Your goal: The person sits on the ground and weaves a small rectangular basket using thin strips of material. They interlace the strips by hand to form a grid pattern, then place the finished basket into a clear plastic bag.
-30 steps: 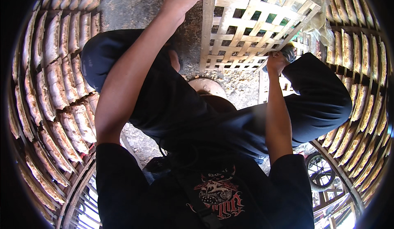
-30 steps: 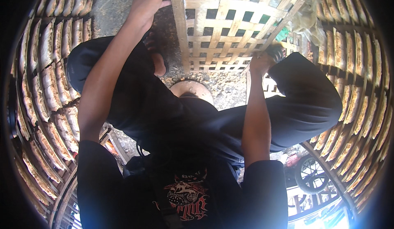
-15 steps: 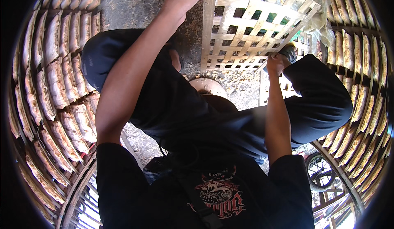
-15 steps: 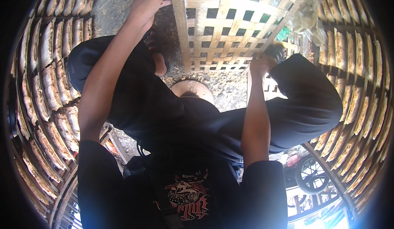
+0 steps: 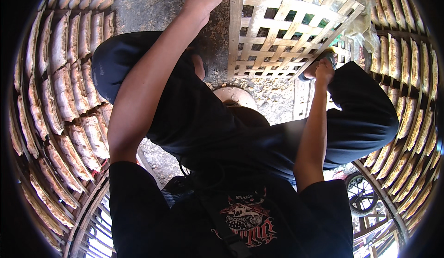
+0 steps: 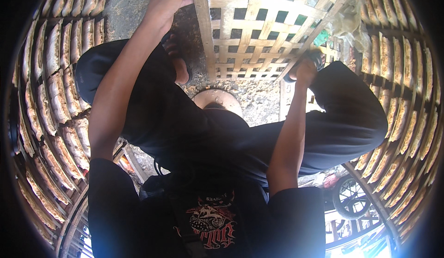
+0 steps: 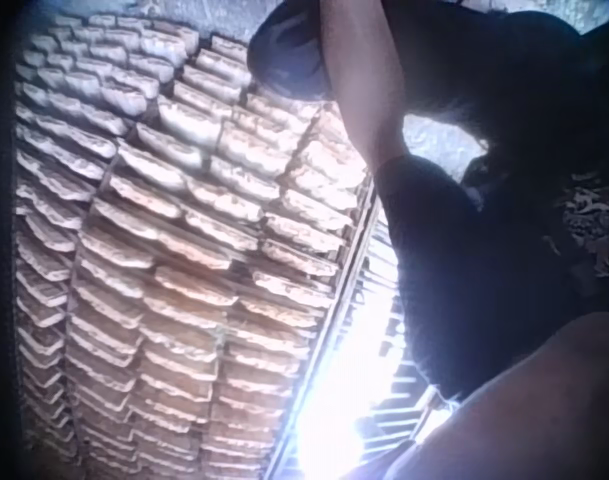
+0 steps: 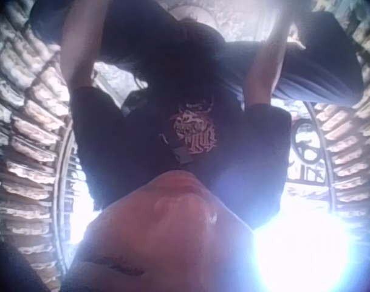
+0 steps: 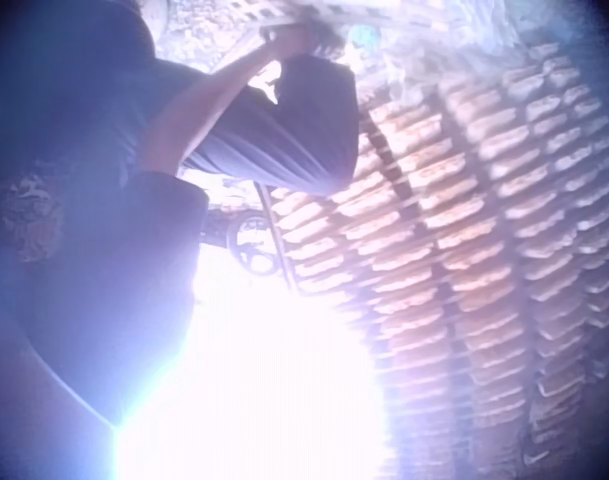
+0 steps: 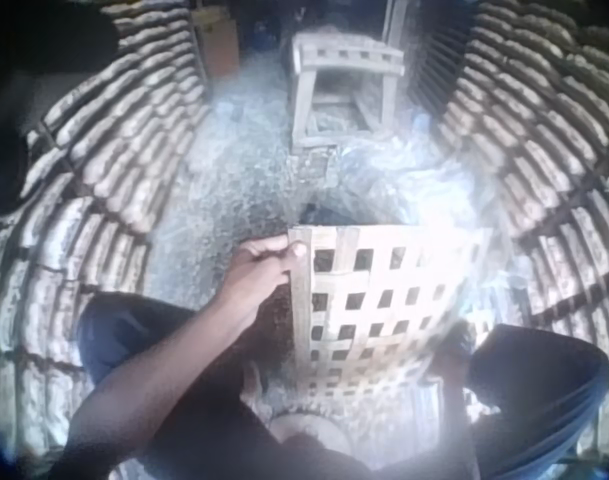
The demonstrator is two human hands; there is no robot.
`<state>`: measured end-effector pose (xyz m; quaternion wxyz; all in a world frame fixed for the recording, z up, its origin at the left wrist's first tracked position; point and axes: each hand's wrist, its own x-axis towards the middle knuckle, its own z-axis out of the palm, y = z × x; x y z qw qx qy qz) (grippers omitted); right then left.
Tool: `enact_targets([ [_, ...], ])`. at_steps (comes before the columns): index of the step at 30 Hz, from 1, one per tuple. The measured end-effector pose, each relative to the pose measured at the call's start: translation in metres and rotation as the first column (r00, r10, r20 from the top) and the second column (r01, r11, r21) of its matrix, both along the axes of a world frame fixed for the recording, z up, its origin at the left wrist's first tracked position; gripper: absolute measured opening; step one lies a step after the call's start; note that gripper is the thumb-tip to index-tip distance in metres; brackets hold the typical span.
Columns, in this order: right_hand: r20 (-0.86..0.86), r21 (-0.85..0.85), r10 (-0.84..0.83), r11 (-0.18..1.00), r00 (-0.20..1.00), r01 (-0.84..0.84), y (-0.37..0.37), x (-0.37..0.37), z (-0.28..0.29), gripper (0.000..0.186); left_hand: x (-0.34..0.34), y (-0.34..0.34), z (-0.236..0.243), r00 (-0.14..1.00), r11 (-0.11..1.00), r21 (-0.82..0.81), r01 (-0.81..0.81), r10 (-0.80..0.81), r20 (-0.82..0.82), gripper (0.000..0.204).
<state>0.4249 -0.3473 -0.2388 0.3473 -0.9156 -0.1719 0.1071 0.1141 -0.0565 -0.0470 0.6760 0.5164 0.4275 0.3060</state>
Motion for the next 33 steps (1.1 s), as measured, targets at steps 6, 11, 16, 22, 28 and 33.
enact_targets([
  [6,0.058,-0.486,0.251,0.852,0.966,-0.192,0.015,-0.066,0.013,0.062,0.000,-0.001,0.005,1.000,1.000,0.000,-0.015,0.015,-0.003,0.022],
  [11,-0.404,-0.724,0.424,0.394,0.811,-0.566,-0.009,-0.067,-0.019,0.090,0.004,-0.001,0.006,0.999,1.000,0.000,0.016,-0.016,0.047,0.022],
  [16,-0.150,-0.648,0.312,0.686,0.938,-0.332,0.031,-0.103,0.051,0.103,-0.003,-0.002,0.007,1.000,1.000,0.016,-0.004,0.004,0.013,0.022],
  [22,-0.209,-0.686,0.418,0.582,0.884,-0.437,0.016,-0.080,0.016,0.106,-0.002,-0.002,0.006,1.000,1.000,0.018,-0.004,0.004,-0.002,0.023],
  [28,-0.070,-0.608,0.292,0.745,0.954,-0.273,0.001,-0.080,-0.021,0.109,-0.002,0.000,0.002,0.999,1.000,0.021,-0.019,0.020,-0.038,0.023],
  [33,-0.142,-0.571,0.346,0.737,0.928,-0.362,0.019,-0.080,0.014,0.101,-0.003,-0.003,0.007,1.000,1.000,0.005,0.001,-0.001,0.016,0.022],
])
